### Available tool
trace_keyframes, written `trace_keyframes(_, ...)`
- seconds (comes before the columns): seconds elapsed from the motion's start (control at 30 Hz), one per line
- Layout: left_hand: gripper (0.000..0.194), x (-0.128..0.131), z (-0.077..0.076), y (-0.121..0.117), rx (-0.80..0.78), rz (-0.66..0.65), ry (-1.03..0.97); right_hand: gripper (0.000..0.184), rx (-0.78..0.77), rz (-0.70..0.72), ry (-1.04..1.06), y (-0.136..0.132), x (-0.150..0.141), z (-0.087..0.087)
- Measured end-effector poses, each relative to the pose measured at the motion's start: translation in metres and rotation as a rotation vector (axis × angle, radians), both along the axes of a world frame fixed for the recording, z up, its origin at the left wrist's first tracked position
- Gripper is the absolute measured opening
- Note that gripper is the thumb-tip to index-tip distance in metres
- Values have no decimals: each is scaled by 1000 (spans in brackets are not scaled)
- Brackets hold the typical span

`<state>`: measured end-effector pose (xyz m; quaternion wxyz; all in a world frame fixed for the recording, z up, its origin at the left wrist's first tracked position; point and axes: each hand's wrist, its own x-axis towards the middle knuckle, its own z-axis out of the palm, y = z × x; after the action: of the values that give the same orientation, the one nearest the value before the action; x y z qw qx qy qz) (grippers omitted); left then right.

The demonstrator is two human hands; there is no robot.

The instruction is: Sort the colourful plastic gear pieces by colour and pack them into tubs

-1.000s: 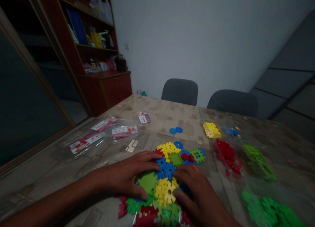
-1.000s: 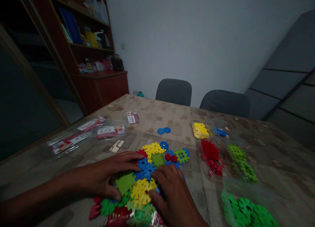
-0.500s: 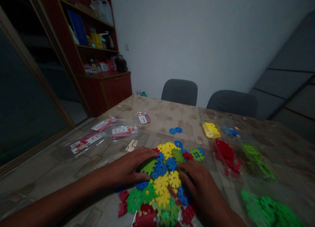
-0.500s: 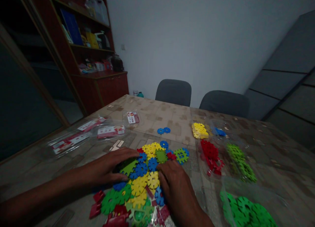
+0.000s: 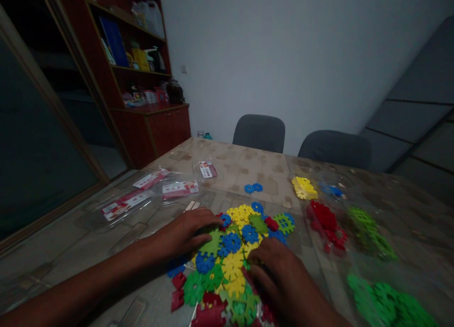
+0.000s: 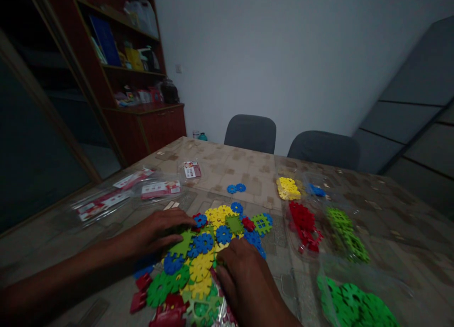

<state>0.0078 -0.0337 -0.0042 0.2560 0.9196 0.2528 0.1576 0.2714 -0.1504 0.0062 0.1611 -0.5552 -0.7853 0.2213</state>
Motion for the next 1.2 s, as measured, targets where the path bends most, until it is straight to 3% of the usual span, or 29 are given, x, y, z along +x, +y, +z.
trace_keyframes(0.07, 30, 0, 3, 0, 1, 16, -20, 8, -66, 61, -10, -4, -5, 1)
trace_keyframes(0.17, 25, 1, 9, -1, -31, 50, -59, 20, -137, 94, -82, -8, -9, -2)
trace_keyframes(0.27, 22, 2, 14, -4, -100, 97, -108, 17, -113, 68, -66, -7, -7, -7)
trace_keyframes(0.5, 21, 11, 3, -13, -108, 58, -101, 10, -72, -28, -19, 0, 2, -7)
trace_keyframes(0.6, 29, 10, 5, -20, -129, 11, -56, 10, -77, -62, -51, -1, 0, -2)
trace_keyframes(0.77, 60, 1, 15, -28, -197, -19, 34, 7, -58, -12, -45, 0, -4, -4)
trace_keyframes(1.0, 69, -5, 2, -25, -214, -4, 101, 19, 5, -105, -88, 6, -3, -8)
trace_keyframes(1.2, 78, -4, 12, -34, -176, -31, 154, 24, 19, -139, -42, 6, 0, -8)
